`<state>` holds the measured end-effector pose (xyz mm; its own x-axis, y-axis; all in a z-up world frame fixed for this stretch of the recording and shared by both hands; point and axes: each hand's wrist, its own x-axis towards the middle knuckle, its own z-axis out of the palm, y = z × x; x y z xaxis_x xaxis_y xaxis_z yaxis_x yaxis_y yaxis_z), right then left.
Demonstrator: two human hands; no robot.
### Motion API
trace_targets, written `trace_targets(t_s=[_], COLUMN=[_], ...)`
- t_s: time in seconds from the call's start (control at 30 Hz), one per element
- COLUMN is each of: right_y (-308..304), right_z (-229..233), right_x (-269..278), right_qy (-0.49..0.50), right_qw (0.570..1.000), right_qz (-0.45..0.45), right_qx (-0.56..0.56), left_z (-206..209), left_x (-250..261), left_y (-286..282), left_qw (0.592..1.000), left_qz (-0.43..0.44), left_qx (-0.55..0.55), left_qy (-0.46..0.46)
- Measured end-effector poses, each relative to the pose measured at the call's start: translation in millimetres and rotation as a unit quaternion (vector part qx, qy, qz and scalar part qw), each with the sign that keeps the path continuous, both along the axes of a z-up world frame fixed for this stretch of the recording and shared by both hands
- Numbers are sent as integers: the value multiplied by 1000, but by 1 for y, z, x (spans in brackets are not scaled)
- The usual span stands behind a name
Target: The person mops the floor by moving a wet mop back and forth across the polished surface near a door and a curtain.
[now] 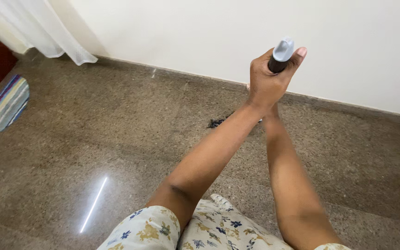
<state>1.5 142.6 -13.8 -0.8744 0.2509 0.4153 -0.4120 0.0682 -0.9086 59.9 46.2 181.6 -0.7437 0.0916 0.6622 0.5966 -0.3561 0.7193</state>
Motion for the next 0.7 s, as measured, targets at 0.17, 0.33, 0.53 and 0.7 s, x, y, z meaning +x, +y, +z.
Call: trace_targets(t_s=[0.17, 0.33, 0.53, 0.7], right_y=[23, 6, -67, -118], right_z=[-1, 5, 34, 70], right_x=[8, -12, -45, -70], right_qy=[-31, 8, -65, -6], right_qw=[983, 999, 990, 983], right_qz=[-93, 2, -1, 84], right_qx=[156, 39, 121, 165], left_z=[-5, -9, 14, 27], left_x=[2, -17, -43, -71], left_y=[28, 23, -50, -95], left_qw=[1000, 997, 985, 969], left_qz=[21, 65, 157, 238], left_qx=[12, 25, 61, 46], left_qy=[9, -20, -38, 42])
